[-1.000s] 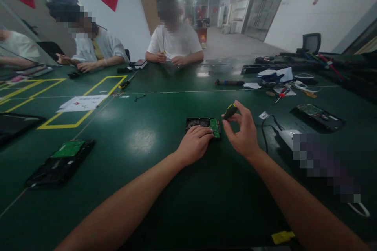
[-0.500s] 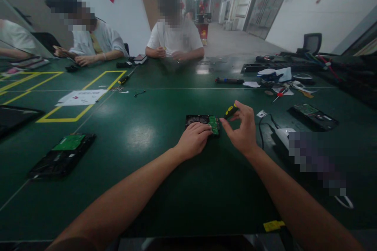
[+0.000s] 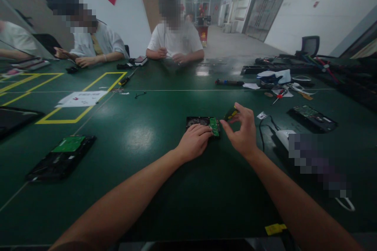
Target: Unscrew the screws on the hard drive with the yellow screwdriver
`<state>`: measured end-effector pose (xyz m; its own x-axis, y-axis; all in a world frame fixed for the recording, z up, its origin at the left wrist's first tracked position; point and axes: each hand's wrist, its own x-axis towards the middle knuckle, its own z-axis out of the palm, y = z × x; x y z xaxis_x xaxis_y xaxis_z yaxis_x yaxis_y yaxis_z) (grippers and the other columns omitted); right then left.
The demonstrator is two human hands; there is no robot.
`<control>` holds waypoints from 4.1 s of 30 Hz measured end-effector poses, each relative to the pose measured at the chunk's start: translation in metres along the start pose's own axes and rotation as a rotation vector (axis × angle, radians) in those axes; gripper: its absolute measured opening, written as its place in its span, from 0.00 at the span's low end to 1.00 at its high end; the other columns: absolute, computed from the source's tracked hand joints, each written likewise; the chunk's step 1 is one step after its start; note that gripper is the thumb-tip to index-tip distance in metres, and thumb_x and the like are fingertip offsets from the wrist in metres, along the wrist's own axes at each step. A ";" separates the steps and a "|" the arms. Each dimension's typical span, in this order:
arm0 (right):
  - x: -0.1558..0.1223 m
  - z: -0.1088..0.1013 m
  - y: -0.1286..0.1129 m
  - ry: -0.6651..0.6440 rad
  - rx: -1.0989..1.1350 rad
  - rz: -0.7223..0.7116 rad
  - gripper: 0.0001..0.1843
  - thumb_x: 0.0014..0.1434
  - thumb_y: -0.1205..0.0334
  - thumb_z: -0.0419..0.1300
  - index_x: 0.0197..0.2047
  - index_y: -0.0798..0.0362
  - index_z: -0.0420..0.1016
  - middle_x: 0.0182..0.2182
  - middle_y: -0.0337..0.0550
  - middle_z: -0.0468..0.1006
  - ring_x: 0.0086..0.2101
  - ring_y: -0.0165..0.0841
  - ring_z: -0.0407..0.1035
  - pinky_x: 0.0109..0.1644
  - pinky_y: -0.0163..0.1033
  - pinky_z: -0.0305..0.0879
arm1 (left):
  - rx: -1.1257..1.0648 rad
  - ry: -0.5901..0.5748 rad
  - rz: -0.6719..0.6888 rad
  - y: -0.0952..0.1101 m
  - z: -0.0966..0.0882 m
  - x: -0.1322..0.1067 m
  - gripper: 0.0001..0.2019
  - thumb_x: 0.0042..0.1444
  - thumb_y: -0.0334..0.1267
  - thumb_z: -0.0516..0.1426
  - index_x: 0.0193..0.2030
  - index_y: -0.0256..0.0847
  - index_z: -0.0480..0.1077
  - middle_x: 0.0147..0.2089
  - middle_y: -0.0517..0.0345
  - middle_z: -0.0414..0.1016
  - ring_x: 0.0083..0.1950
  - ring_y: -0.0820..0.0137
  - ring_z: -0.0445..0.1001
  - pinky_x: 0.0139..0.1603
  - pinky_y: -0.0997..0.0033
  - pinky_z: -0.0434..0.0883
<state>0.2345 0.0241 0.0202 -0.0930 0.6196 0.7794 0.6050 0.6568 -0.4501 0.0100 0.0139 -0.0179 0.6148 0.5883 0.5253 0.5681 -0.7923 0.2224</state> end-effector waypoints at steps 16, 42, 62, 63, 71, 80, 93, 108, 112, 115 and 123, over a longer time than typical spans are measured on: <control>-0.001 0.001 0.003 0.018 0.018 0.015 0.40 0.63 0.64 0.64 0.73 0.42 0.52 0.61 0.53 0.65 0.48 0.42 0.74 0.45 0.52 0.81 | -0.004 0.009 0.007 0.001 -0.001 0.000 0.16 0.66 0.30 0.53 0.57 0.41 0.74 0.60 0.47 0.77 0.62 0.58 0.73 0.63 0.50 0.67; 0.000 -0.001 0.002 0.000 -0.066 0.019 0.43 0.62 0.63 0.64 0.75 0.42 0.48 0.60 0.53 0.69 0.43 0.40 0.75 0.50 0.56 0.80 | -0.011 0.005 0.000 -0.001 0.001 0.000 0.17 0.65 0.30 0.54 0.57 0.43 0.74 0.59 0.48 0.77 0.62 0.57 0.73 0.63 0.48 0.68; -0.003 0.001 0.001 -0.014 -0.010 0.045 0.41 0.64 0.60 0.63 0.75 0.42 0.48 0.62 0.52 0.72 0.46 0.42 0.78 0.49 0.53 0.80 | -0.004 0.034 0.007 0.000 0.000 -0.001 0.15 0.65 0.31 0.54 0.56 0.41 0.74 0.60 0.47 0.77 0.61 0.57 0.73 0.63 0.50 0.68; -0.003 0.000 0.000 -0.024 -0.008 0.042 0.43 0.64 0.59 0.63 0.75 0.42 0.47 0.63 0.53 0.71 0.47 0.43 0.77 0.50 0.53 0.80 | -0.004 0.036 0.007 0.001 0.000 -0.001 0.15 0.66 0.31 0.54 0.56 0.40 0.74 0.60 0.47 0.77 0.61 0.57 0.73 0.63 0.50 0.68; -0.009 0.003 0.006 -0.108 -0.129 0.035 0.65 0.53 0.39 0.70 0.77 0.49 0.30 0.71 0.62 0.54 0.66 0.56 0.59 0.68 0.70 0.56 | -0.015 0.021 -0.002 -0.001 0.002 -0.001 0.16 0.63 0.29 0.55 0.56 0.41 0.73 0.59 0.47 0.77 0.61 0.57 0.73 0.63 0.49 0.69; -0.011 0.001 0.004 -0.163 -0.176 0.024 0.63 0.57 0.28 0.58 0.76 0.49 0.23 0.73 0.60 0.44 0.71 0.59 0.43 0.71 0.74 0.42 | -0.003 0.021 -0.004 0.001 0.002 -0.002 0.15 0.63 0.30 0.55 0.56 0.40 0.73 0.60 0.47 0.77 0.62 0.57 0.73 0.64 0.49 0.68; -0.007 0.003 0.002 -0.126 -0.006 0.122 0.49 0.66 0.56 0.59 0.77 0.45 0.29 0.71 0.57 0.55 0.62 0.49 0.66 0.66 0.61 0.66 | -0.008 -0.012 -0.452 -0.031 -0.025 0.009 0.34 0.67 0.57 0.52 0.72 0.37 0.60 0.74 0.40 0.61 0.74 0.52 0.59 0.72 0.46 0.59; -0.004 0.005 0.000 -0.101 0.047 0.084 0.41 0.66 0.63 0.60 0.76 0.38 0.44 0.62 0.50 0.71 0.44 0.40 0.78 0.53 0.53 0.78 | 0.136 -0.435 -0.589 0.005 -0.068 0.032 0.24 0.71 0.54 0.44 0.56 0.40 0.71 0.46 0.43 0.82 0.47 0.53 0.81 0.43 0.59 0.73; -0.002 0.007 0.000 -0.104 0.061 0.068 0.41 0.67 0.64 0.59 0.76 0.38 0.43 0.62 0.49 0.71 0.45 0.39 0.78 0.54 0.54 0.78 | 0.166 -0.501 -0.573 0.014 -0.074 0.031 0.20 0.71 0.49 0.46 0.52 0.41 0.73 0.43 0.45 0.82 0.44 0.54 0.82 0.39 0.61 0.72; 0.000 0.008 -0.002 -0.132 0.035 0.060 0.41 0.67 0.64 0.58 0.76 0.38 0.43 0.61 0.48 0.72 0.46 0.40 0.77 0.55 0.55 0.77 | 0.139 -0.471 -0.553 0.015 -0.076 0.034 0.19 0.70 0.51 0.49 0.47 0.42 0.75 0.39 0.47 0.82 0.41 0.56 0.82 0.38 0.61 0.73; 0.001 0.011 -0.007 -0.189 -0.029 0.058 0.38 0.69 0.60 0.54 0.76 0.40 0.42 0.63 0.49 0.71 0.50 0.43 0.75 0.58 0.58 0.74 | -0.168 0.167 -0.200 0.023 -0.078 0.085 0.21 0.67 0.46 0.59 0.63 0.41 0.69 0.52 0.48 0.79 0.47 0.63 0.79 0.49 0.62 0.76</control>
<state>0.2214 0.0253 0.0194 -0.2025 0.7276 0.6554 0.6358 0.6067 -0.4771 0.0329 0.0331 0.0959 0.3935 0.7112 0.5825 0.5613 -0.6877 0.4604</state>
